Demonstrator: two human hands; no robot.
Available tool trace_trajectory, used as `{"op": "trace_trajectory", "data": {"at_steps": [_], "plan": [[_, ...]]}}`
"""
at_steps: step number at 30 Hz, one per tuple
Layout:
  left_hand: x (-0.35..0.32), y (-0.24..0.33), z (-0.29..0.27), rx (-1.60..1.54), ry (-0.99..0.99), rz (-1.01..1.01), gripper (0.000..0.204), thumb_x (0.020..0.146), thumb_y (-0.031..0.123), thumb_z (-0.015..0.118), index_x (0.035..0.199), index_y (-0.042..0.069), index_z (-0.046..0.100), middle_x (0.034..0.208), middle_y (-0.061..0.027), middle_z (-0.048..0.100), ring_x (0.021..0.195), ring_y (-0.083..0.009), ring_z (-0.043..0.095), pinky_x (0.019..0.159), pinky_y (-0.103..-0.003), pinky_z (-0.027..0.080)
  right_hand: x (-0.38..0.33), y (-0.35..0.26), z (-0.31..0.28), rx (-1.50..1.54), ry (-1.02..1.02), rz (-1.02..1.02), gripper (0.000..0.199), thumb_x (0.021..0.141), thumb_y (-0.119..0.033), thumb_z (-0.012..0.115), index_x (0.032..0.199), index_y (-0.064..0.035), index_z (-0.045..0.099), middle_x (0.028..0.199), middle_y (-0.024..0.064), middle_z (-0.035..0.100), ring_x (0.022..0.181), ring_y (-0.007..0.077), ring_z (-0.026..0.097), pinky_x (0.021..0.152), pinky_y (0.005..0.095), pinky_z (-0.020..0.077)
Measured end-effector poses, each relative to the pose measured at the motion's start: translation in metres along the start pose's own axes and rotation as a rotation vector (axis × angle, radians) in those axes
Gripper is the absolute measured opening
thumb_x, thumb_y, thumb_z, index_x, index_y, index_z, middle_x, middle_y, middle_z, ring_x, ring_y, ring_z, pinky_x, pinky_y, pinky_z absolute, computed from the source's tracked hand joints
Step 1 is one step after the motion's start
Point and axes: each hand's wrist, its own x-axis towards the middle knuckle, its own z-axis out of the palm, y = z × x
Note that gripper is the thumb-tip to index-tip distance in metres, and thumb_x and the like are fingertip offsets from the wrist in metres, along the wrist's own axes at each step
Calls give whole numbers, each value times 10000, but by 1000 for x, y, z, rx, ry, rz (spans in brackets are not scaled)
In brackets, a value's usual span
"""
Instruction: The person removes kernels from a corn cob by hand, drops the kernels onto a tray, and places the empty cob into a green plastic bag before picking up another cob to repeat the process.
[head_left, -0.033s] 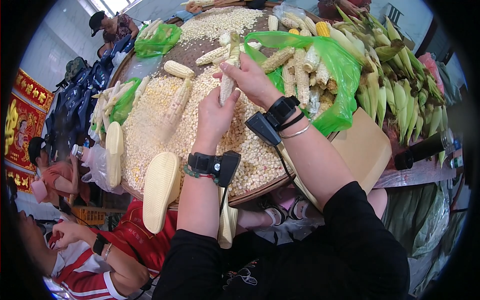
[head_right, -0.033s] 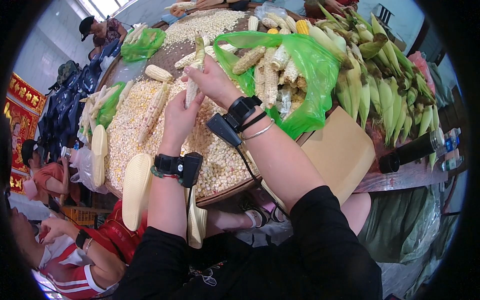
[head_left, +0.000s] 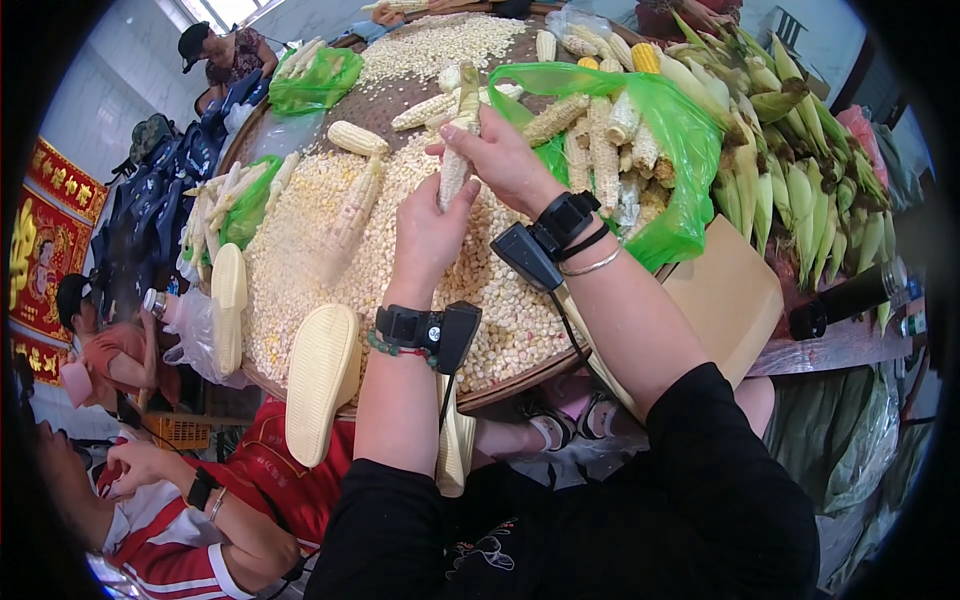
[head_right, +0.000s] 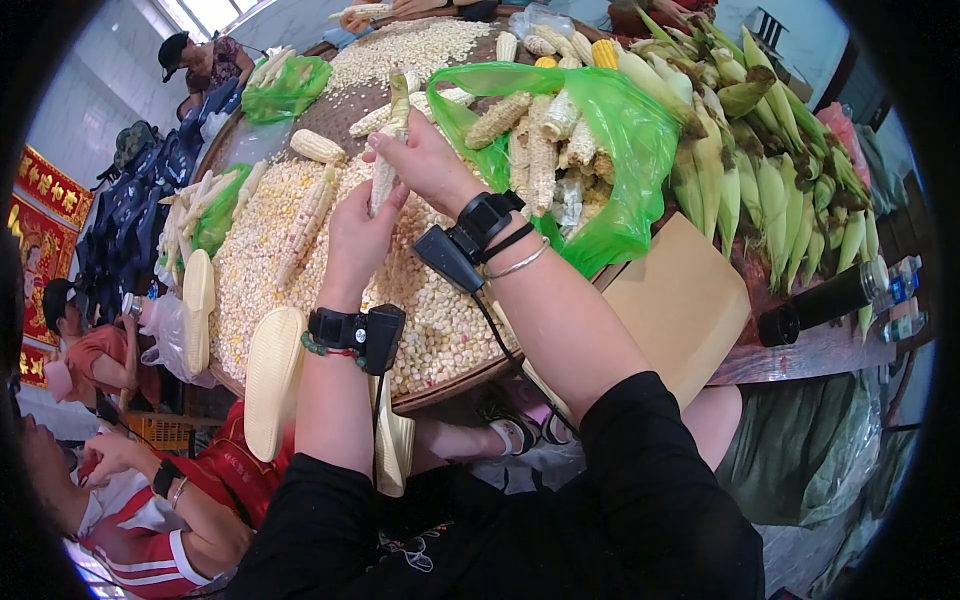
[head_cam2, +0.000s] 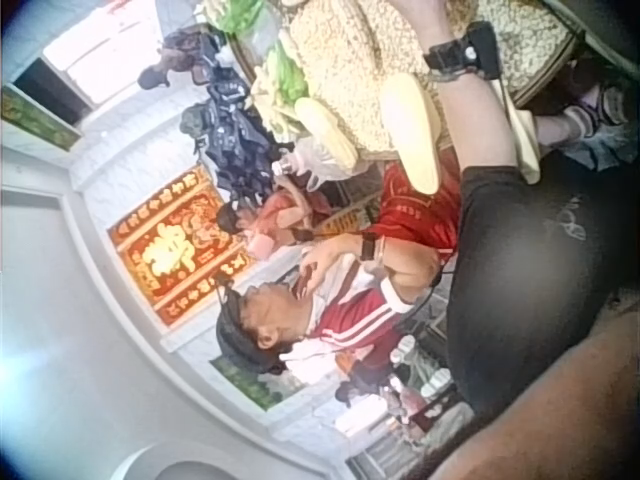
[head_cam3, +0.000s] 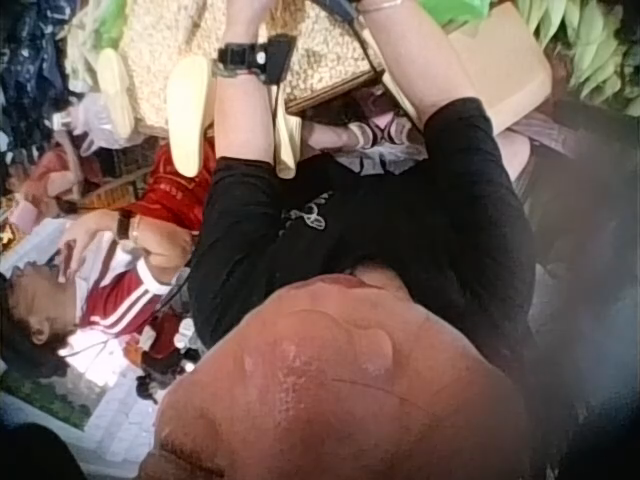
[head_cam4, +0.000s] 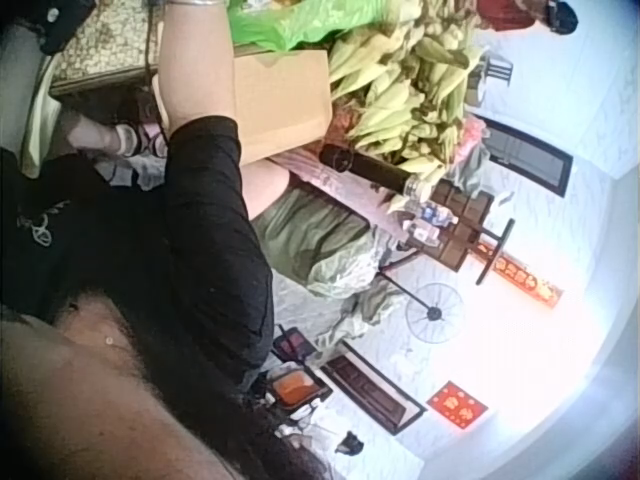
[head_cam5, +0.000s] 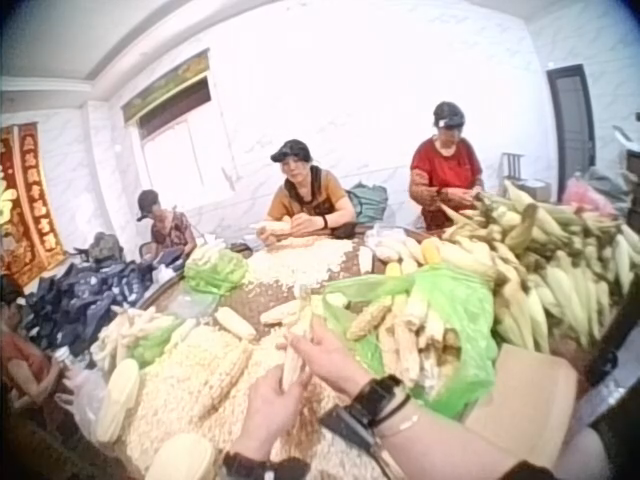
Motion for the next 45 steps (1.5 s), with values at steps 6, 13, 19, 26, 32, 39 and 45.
{"op": "trace_trajectory", "data": {"at_steps": [6, 13, 19, 26, 32, 39, 45], "plan": [[1, -5, 1, -95, -9, -36, 321, 927, 335, 656, 936, 15, 641, 580, 17, 528, 467, -69, 460, 446, -259, 351, 1, 2, -4, 34, -51, -23, 422, 989, -145, 541, 1351, -14, 367, 1194, 88, 555, 1120, 214, 604, 911, 348, 511], [4, -12, 0, -171, -11, -70, 315, 928, 349, 658, 934, 34, 636, 572, 36, 511, 442, -45, 438, 419, -231, 323, 3, -1, -3, -114, -106, -53, 547, 980, -161, 557, 1439, -34, 288, 1251, 88, 542, 1151, 204, 590, 922, 319, 498], [0, -3, 1, 19, 81, 85, 362, 884, 320, 700, 1056, 3, 671, 702, -83, 651, 609, -157, 595, 589, -314, 470, -2, -7, 3, 74, 37, 34, 568, 913, -222, 678, 1332, 7, 370, 1175, 102, 586, 1024, 179, 636, 860, 322, 521], [-3, 8, -2, 87, 15, 39, 366, 867, 298, 700, 1064, -9, 675, 753, -161, 671, 621, -239, 583, 632, -354, 465, 0, 2, -2, -70, 120, -10, 467, 901, -184, 693, 1215, 41, 430, 1076, 123, 618, 942, 176, 656, 740, 297, 548], [-2, 6, -2, 6, -12, 4, 339, 881, 289, 689, 1034, -13, 677, 634, -72, 599, 565, -140, 517, 549, -322, 410, 2, 3, -5, -63, 55, -2, 423, 919, -132, 650, 1221, 51, 418, 1106, 132, 604, 975, 192, 652, 772, 305, 557], [0, 1, -2, -45, -42, -80, 345, 882, 290, 691, 1040, -15, 672, 639, -35, 576, 570, -113, 499, 542, -298, 400, 0, 2, -5, -64, -10, -39, 410, 935, -99, 611, 1254, 45, 398, 1129, 134, 585, 1059, 218, 632, 822, 315, 554], [-3, 3, -2, 3, 45, 41, 354, 869, 286, 702, 1086, 9, 676, 721, -85, 647, 637, -147, 568, 626, -320, 461, 0, -2, 0, 80, 75, 9, 378, 953, -124, 603, 1234, 35, 406, 1192, 151, 590, 1018, 234, 655, 805, 333, 569]]}}
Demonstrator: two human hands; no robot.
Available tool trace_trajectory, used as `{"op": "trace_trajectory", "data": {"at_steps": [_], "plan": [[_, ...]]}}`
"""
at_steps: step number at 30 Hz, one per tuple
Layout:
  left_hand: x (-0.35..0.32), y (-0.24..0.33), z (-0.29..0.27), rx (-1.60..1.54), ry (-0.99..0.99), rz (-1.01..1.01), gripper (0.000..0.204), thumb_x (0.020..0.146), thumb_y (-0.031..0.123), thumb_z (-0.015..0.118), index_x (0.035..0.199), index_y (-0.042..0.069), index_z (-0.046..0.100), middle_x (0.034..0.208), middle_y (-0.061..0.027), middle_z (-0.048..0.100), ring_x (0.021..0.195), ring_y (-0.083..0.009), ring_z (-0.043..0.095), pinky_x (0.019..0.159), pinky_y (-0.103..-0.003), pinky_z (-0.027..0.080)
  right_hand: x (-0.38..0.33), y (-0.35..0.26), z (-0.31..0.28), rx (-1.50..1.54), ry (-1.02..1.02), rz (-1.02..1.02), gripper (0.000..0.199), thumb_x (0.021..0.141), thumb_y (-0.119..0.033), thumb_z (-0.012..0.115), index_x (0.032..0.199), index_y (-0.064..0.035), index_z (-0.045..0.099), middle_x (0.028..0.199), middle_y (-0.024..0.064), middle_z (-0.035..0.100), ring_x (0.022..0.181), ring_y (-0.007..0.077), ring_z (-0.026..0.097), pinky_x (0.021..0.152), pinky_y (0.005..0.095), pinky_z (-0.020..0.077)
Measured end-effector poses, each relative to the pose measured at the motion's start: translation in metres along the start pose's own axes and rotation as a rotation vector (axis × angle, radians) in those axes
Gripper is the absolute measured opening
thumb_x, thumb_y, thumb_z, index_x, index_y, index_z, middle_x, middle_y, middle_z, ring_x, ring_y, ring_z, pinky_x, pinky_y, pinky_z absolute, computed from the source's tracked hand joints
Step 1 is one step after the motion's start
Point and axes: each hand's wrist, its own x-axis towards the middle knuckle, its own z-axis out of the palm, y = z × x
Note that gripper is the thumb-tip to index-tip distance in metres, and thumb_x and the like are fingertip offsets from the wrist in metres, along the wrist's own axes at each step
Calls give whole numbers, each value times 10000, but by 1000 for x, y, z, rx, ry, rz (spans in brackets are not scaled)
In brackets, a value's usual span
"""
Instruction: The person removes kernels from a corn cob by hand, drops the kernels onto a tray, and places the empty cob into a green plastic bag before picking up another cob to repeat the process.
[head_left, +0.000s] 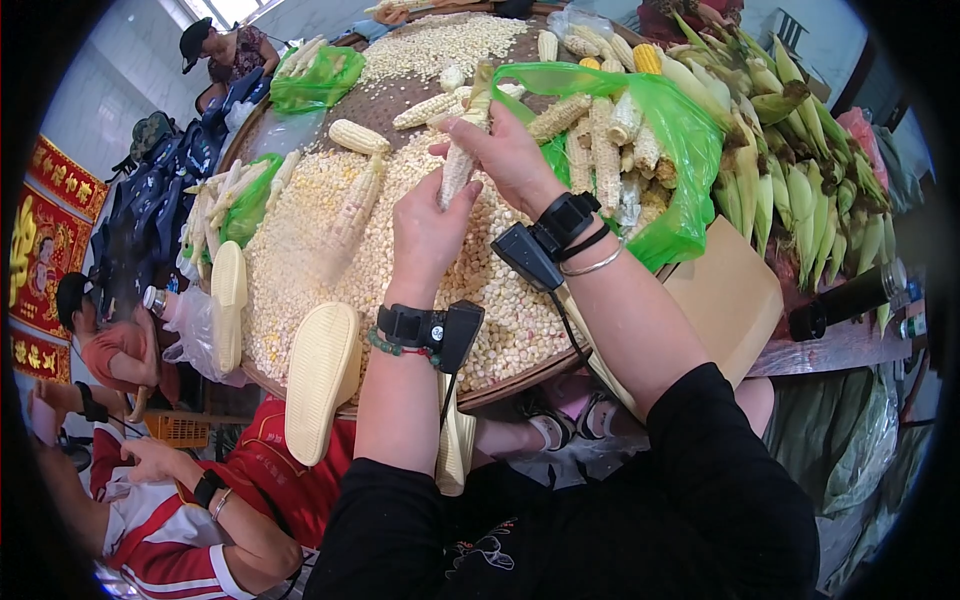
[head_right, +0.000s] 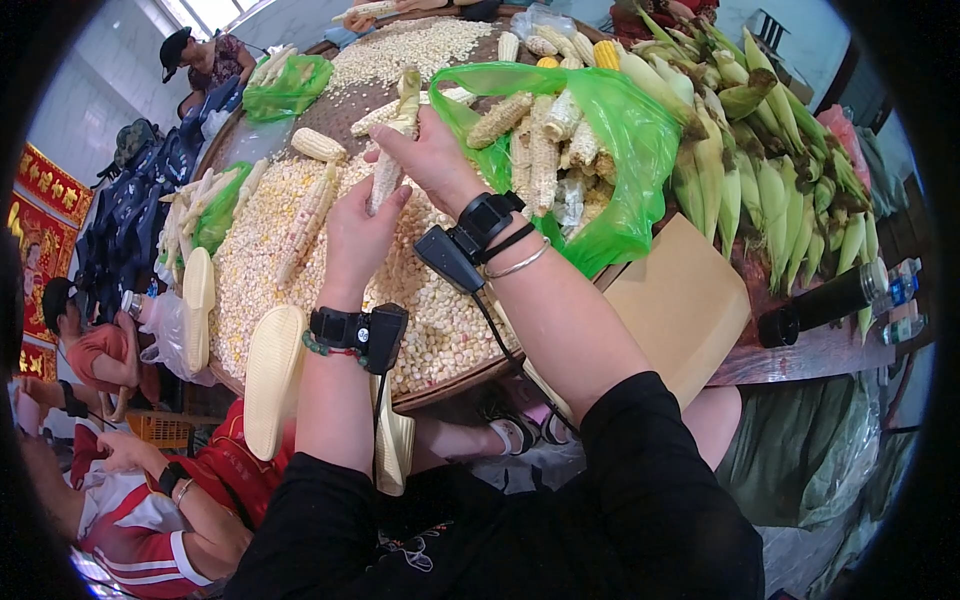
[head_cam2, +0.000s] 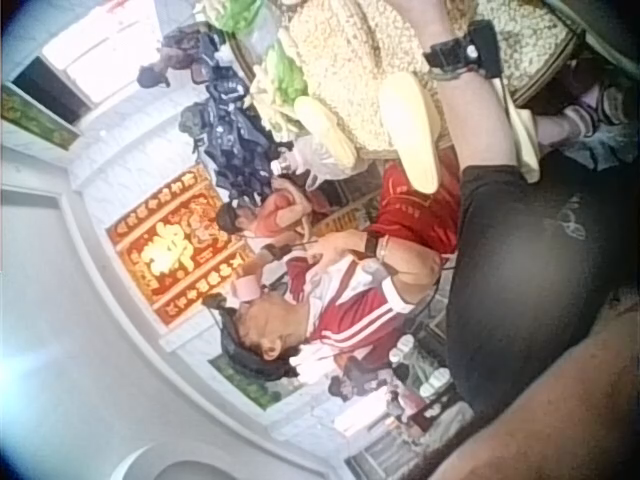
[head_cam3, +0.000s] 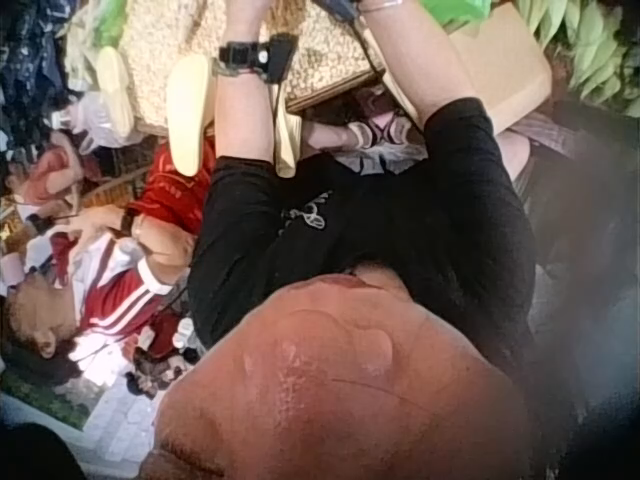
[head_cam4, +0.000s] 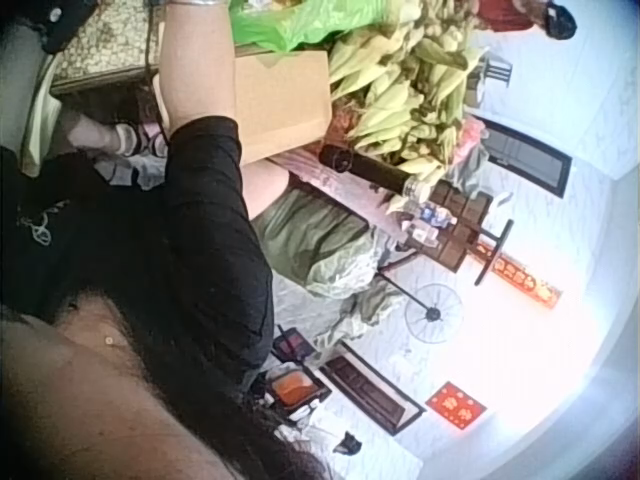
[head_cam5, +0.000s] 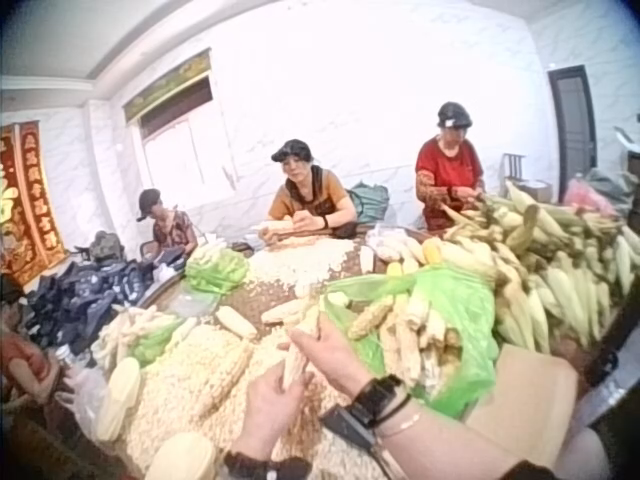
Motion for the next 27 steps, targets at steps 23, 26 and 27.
{"op": "trace_trajectory", "data": {"at_steps": [23, 26, 27], "plan": [[3, -6, -2, -105, -48, -89, 317, 898, 292, 689, 1014, -3, 671, 630, 10, 557, 555, -75, 476, 521, -275, 385, 5, 7, -4, -31, -156, -32, 493, 993, -131, 533, 1417, -23, 307, 1221, 83, 545, 1149, 201, 567, 970, 331, 472], [4, -2, -3, -138, -72, -140, 310, 892, 283, 683, 999, -8, 668, 656, -45, 591, 576, -128, 522, 551, -309, 410, 4, 5, -5, -83, -158, -46, 495, 987, -132, 541, 1412, -25, 312, 1218, 92, 550, 1148, 206, 571, 970, 332, 471], [4, 0, -4, -120, -81, -165, 313, 884, 270, 678, 1009, -17, 664, 705, -108, 644, 626, -186, 576, 608, -349, 450, 3, 3, -4, -96, -164, -55, 500, 982, -137, 549, 1409, -25, 314, 1215, 99, 554, 1145, 213, 576, 970, 335, 471]]}}
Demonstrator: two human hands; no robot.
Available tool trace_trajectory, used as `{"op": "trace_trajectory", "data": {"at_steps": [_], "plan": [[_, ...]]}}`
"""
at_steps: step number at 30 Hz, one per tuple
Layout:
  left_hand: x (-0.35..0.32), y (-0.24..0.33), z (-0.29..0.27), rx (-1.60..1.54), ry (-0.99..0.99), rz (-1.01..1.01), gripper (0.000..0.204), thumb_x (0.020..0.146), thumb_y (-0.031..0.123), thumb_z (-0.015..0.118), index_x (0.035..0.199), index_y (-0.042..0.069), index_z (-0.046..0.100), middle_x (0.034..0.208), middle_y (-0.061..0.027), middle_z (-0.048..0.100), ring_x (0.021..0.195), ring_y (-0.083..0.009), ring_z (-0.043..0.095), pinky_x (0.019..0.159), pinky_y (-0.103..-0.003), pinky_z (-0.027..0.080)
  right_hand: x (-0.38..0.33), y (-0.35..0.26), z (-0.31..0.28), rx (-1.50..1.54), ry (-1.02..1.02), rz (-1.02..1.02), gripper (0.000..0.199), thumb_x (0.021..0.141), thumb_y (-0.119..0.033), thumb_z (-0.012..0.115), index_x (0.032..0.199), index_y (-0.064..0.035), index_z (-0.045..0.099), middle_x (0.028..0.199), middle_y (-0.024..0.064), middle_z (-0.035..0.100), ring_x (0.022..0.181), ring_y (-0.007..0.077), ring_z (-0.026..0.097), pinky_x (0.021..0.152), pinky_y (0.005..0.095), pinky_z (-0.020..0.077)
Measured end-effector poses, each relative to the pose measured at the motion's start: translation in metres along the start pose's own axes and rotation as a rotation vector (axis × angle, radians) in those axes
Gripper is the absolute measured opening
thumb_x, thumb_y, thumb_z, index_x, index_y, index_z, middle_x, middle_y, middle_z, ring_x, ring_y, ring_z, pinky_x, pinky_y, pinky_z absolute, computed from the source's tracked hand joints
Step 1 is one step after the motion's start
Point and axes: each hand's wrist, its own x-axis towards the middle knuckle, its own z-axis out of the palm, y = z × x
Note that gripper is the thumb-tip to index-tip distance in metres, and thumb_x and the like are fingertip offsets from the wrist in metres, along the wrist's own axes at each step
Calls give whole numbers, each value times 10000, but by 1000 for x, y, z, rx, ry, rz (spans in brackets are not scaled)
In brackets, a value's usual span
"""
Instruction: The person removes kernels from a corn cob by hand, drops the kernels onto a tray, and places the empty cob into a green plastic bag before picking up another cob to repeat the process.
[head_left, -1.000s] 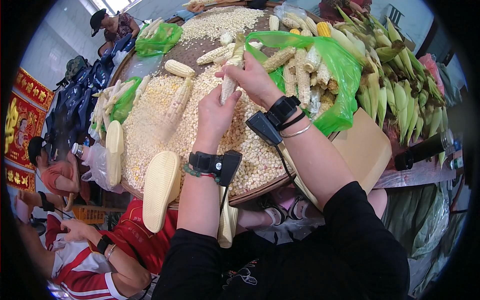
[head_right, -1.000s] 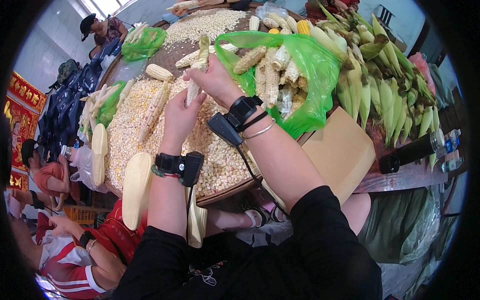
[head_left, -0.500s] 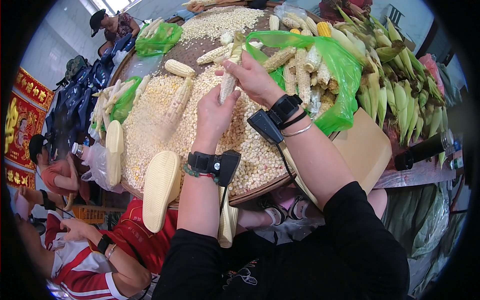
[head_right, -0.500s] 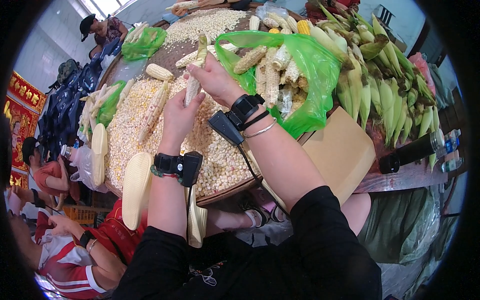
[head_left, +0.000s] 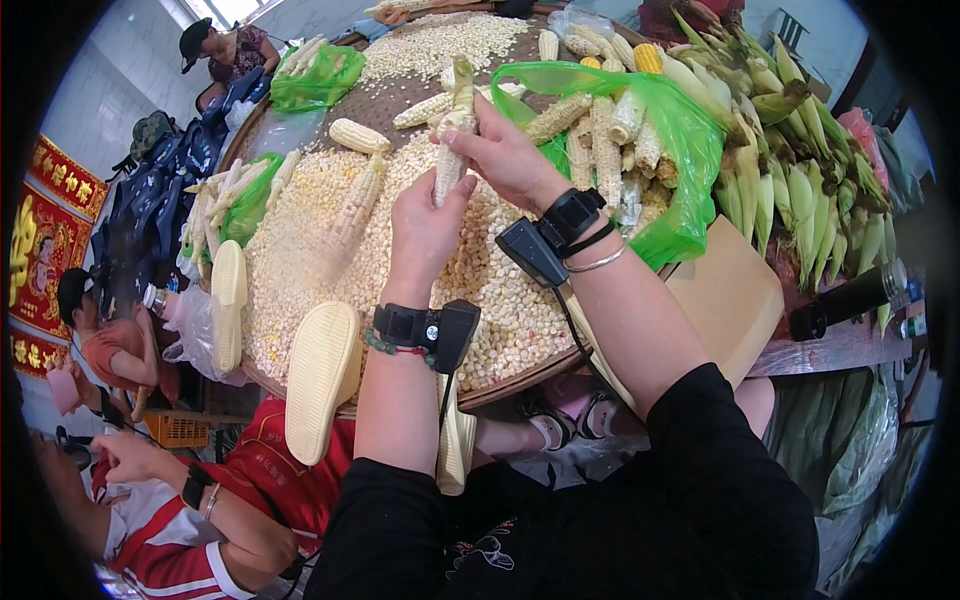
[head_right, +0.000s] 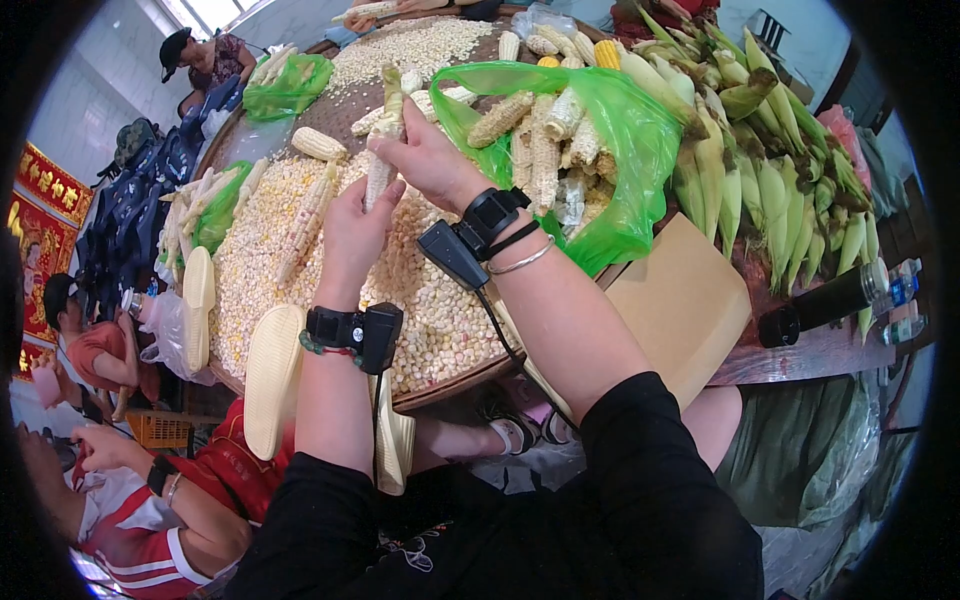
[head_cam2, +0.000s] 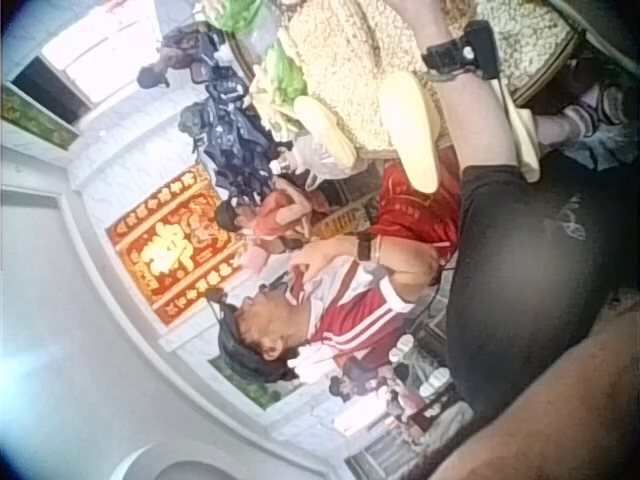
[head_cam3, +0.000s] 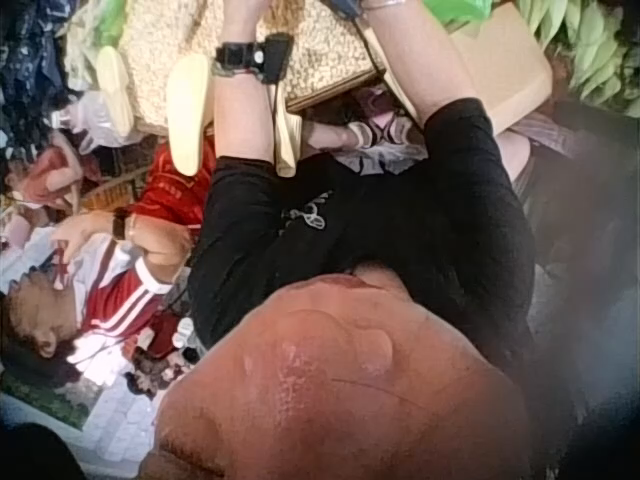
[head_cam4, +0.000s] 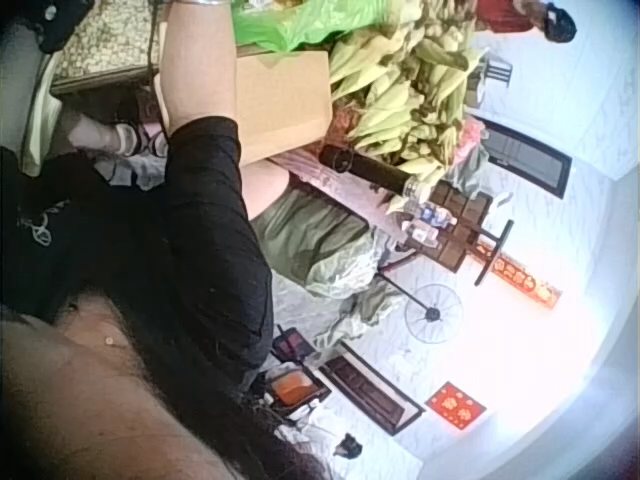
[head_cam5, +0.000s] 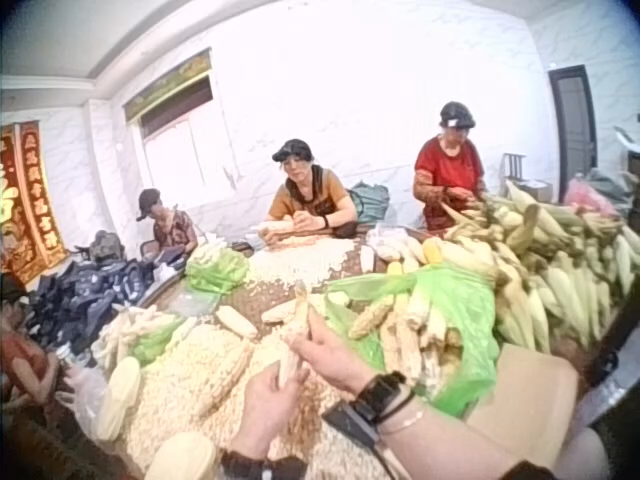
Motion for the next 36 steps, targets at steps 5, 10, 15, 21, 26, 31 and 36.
{"op": "trace_trajectory", "data": {"at_steps": [5, 10, 15, 21, 26, 31, 36], "plan": [[0, -5, 2, 58, 50, 79, 334, 883, 287, 691, 1038, -8, 672, 703, -84, 637, 623, -162, 577, 602, -321, 454, -3, -10, 7, 83, 66, 30, 468, 965, -166, 586, 1343, -10, 359, 1209, 123, 567, 1078, 234, 621, 912, 354, 508], [-3, 2, 4, 173, 42, 132, 358, 869, 289, 705, 1084, 3, 681, 764, -84, 666, 680, -154, 589, 658, -313, 469, -1, -3, 2, 118, 198, 90, 387, 974, -206, 586, 1241, 12, 411, 1176, 140, 589, 1007, 229, 652, 796, 347, 566], [-2, 0, 4, 172, 40, 127, 355, 862, 291, 710, 1067, 2, 685, 767, -103, 667, 673, -158, 585, 656, -316, 466, 0, 1, 2, 95, 189, 83, 312, 998, -184, 539, 1198, 23, 419, 1170, 143, 589, 1004, 227, 652, 776, 332, 578], [-2, 0, 4, 66, 14, 103, 336, 883, 268, 695, 1068, -12, 670, 724, -51, 641, 651, -112, 546, 620, -301, 448, 4, 2, -1, 94, 162, 96, 303, 999, -176, 537, 1196, 19, 416, 1216, 144, 555, 1065, 222, 623, 813, 327, 569], [0, -5, 5, -8, -7, 80, 315, 896, 267, 691, 1070, 5, 671, 648, 28, 557, 555, -56, 467, 509, -256, 375, 4, 5, -3, 96, 109, 38, 356, 991, -170, 556, 1267, 0, 410, 1234, 131, 554, 1079, 220, 617, 858, 329, 552], [1, -6, 4, -74, -25, 57, 300, 902, 274, 689, 1060, 20, 672, 620, 56, 518, 506, -32, 423, 454, -226, 323, 3, 1, -2, 81, 82, 35, 410, 980, -154, 573, 1325, -15, 402, 1248, 117, 558, 1089, 223, 616, 880, 334, 544], [0, -5, 5, 18, 50, 162, 300, 897, 278, 688, 1007, -1, 672, 634, 31, 551, 545, -74, 457, 514, -268, 372, -2, -8, 4, 94, 136, 75, 404, 950, -137, 614, 1273, 12, 421, 1191, 137, 590, 1043, 235, 646, 876, 347, 548]]}}
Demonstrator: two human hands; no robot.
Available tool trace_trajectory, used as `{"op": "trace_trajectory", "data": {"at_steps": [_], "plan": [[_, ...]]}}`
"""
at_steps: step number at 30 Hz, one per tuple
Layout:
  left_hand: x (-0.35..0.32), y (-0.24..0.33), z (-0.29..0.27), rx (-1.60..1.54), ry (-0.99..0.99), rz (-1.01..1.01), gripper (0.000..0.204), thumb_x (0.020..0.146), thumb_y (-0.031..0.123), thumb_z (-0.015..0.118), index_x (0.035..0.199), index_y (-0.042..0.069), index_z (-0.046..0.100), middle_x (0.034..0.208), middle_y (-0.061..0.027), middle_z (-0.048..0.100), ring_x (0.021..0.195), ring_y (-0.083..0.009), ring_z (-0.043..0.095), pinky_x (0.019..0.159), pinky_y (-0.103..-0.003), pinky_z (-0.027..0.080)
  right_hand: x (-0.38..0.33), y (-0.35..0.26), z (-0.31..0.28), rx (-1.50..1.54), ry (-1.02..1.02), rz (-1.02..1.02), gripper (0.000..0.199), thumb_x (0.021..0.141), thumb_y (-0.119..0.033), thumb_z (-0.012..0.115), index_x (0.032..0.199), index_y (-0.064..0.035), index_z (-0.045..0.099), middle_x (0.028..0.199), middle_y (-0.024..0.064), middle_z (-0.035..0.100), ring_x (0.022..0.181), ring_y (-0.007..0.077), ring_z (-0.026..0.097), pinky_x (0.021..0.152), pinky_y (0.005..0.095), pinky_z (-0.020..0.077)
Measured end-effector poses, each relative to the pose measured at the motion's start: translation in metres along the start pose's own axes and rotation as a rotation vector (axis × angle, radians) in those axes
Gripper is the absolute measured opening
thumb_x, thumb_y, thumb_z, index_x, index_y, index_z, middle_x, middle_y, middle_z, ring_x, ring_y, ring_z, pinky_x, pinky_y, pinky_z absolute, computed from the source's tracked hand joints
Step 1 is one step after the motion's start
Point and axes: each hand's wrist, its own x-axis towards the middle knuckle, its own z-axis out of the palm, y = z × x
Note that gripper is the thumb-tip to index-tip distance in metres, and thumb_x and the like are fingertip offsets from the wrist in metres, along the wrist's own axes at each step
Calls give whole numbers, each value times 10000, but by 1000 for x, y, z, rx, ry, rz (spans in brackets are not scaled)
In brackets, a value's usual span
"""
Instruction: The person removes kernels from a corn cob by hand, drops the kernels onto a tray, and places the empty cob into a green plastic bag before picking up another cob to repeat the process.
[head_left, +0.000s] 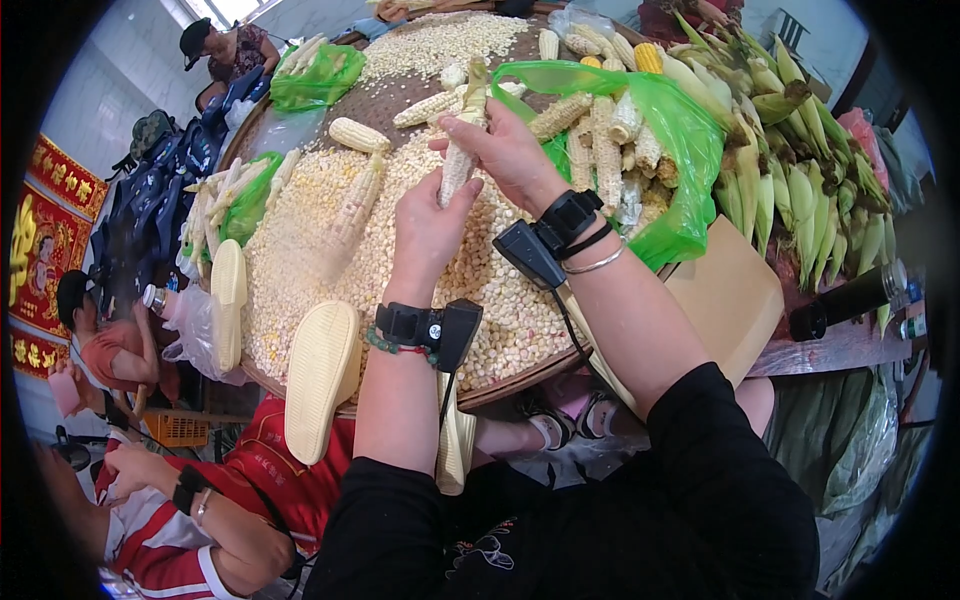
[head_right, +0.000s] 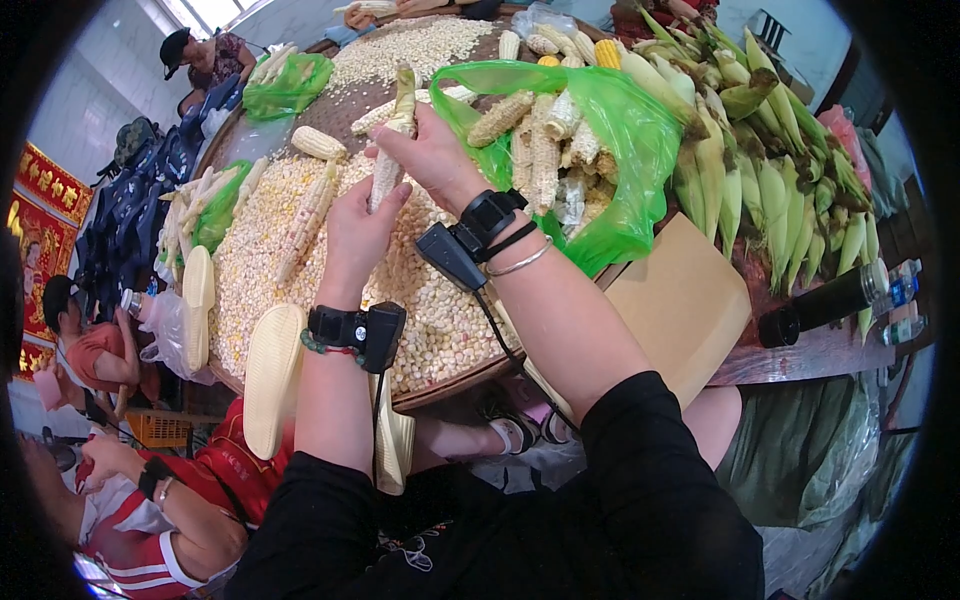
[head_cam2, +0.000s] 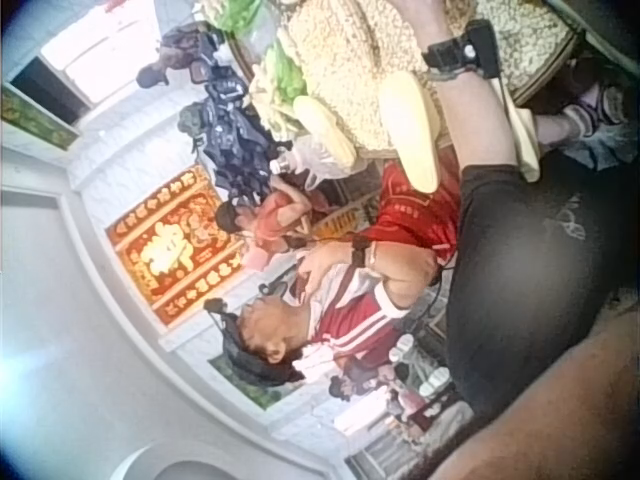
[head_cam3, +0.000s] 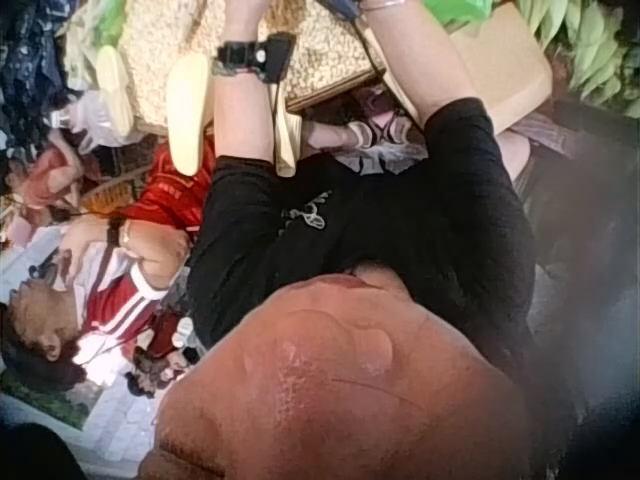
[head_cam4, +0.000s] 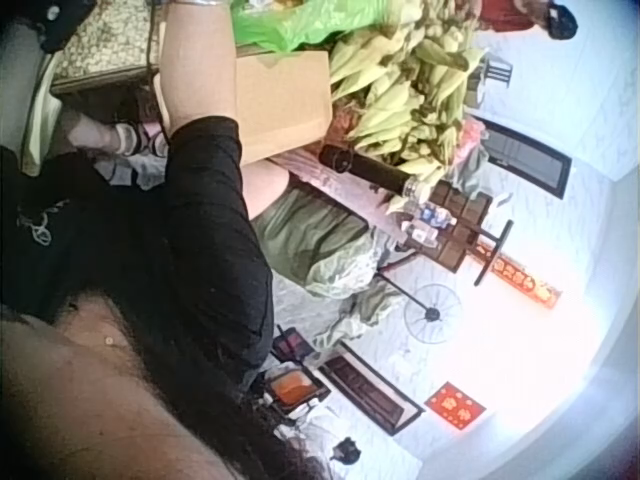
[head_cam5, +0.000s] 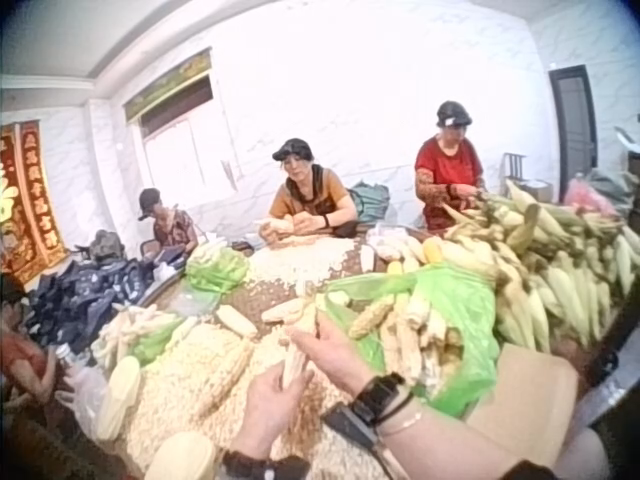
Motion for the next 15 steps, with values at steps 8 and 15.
{"op": "trace_trajectory", "data": {"at_steps": [8, 15], "plan": [[-2, 4, -2, 37, -32, -51, 313, 899, 302, 682, 969, -3, 666, 625, 9, 556, 536, -73, 472, 501, -274, 374, 2, 7, -3, -50, -21, -72, 424, 929, -119, 640, 1251, 26, 403, 1145, 134, 594, 1050, 237, 642, 868, 341, 549], [1, -1, 0, -48, -60, -106, 288, 912, 312, 676, 914, 26, 645, 602, 36, 528, 501, -54, 468, 458, -246, 357, 2, 8, -6, -131, -64, -89, 355, 949, -126, 611, 1222, 16, 434, 1118, 102, 586, 1034, 185, 626, 864, 308, 535]]}}
